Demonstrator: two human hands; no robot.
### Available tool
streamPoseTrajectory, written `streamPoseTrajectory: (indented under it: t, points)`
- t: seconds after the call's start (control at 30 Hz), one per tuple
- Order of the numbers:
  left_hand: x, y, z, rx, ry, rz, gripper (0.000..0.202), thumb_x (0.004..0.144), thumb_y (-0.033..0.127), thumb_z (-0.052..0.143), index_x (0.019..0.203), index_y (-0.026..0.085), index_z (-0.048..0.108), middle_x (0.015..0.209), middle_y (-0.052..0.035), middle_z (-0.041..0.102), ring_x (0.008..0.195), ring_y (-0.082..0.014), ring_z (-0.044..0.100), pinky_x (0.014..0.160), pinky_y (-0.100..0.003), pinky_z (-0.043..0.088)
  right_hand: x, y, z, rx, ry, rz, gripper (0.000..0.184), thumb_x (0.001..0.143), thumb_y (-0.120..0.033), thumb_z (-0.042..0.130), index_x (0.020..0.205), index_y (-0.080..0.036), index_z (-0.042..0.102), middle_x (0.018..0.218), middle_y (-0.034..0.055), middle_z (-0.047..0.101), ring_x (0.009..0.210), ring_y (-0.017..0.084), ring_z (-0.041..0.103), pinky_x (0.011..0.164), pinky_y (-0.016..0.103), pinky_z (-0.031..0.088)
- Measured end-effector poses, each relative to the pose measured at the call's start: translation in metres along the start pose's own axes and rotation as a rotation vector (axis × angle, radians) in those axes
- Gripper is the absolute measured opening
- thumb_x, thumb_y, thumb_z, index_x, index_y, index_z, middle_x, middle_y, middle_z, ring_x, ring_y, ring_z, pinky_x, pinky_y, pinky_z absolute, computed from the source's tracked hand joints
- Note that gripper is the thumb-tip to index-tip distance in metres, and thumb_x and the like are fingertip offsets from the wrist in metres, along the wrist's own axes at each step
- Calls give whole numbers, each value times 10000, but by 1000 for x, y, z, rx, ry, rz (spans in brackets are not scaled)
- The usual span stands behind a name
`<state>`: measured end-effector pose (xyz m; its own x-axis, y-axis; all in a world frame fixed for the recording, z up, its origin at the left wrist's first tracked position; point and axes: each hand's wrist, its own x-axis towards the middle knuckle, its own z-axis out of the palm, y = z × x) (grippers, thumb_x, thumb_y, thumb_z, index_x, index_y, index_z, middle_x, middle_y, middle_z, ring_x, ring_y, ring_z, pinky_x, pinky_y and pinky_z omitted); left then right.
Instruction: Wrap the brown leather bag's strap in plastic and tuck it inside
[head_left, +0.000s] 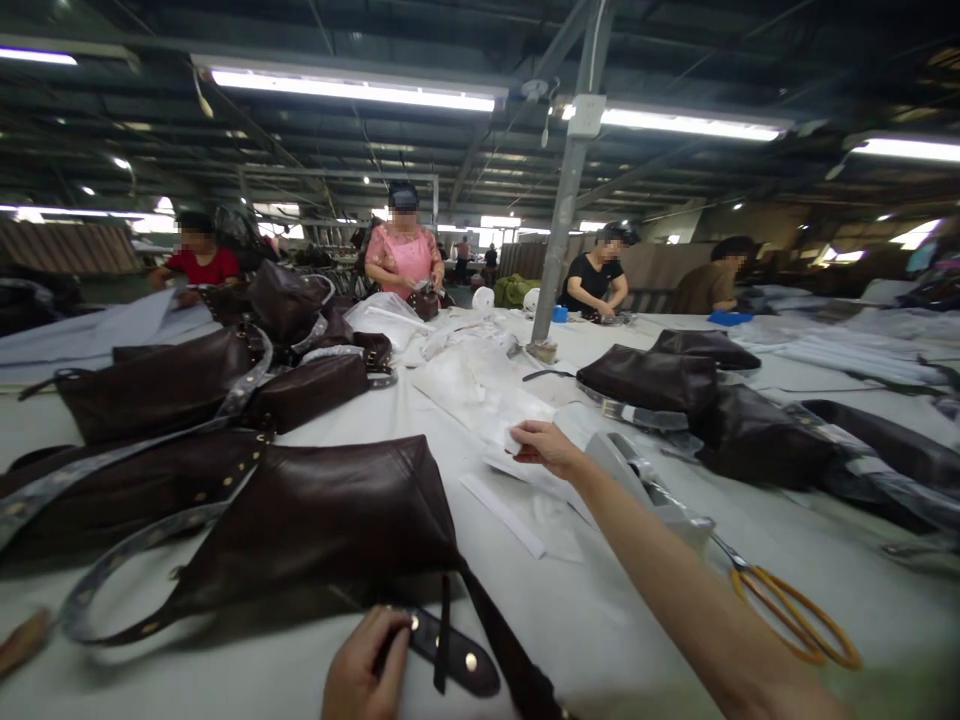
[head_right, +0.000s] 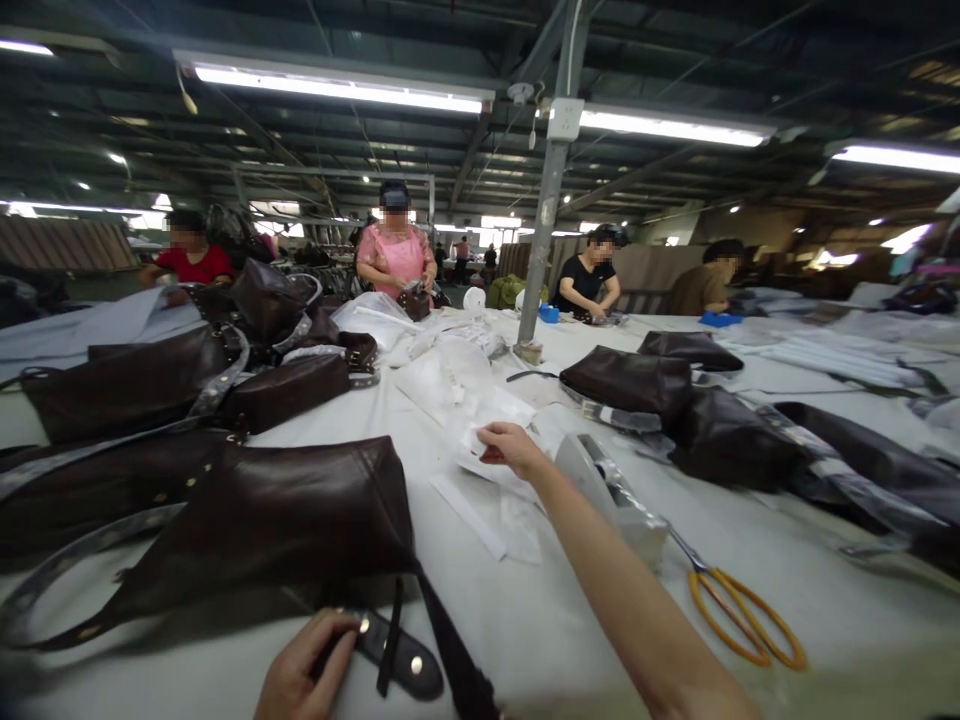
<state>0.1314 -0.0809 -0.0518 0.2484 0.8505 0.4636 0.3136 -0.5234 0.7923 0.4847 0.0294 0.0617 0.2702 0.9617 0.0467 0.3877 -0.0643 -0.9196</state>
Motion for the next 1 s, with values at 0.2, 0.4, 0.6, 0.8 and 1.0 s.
streamPoseTrajectory:
  t: [0.2,0.4,0.6,0.8,1.0]
  points:
    - [2,5,-5,60,-62,-38,222,865,338,488,810,217,666,789,-27,692,761,-185,650,699,-265,496,-120,35,-2,-222,-70,93,206,765,-355,644,727,-158,594,601,6,608,575,163,610,580,300,549]
    - [3,5,-4,88,-88,-32,211,851,329,487,822,213,662,828,-20,703,791,-187,650,728,-280,481,-179,51,11,-616,137,14,372,738,-181,650,1107,-206,618,1089,82,623,1042,253,564,930,377,431]
    - [3,4,-8,37,-78,-47,204,855,320,484,847,206,653,837,-20,699,796,-184,644,741,-278,485,-194,48,24,-604,74,-156,183,793,-198,602,950,-209,696,1061,88,648,1053,257,556,968,365,410]
    - [5,53,17,140,-207,266,263,866,131,416,982,179,647,962,-85,647,914,-202,593,818,-317,480,-205,80,30,-269,199,-195,273,852,-356,516,1018,-202,668,1024,79,690,934,221,635,893,371,503]
    - [22,119,98,533,-557,373,192,862,216,545,887,92,689,980,-167,632,968,-293,554,837,-416,473,-203,96,32,83,425,-104,468,815,-581,523,965,-149,625,832,91,690,671,178,638,601,315,566]
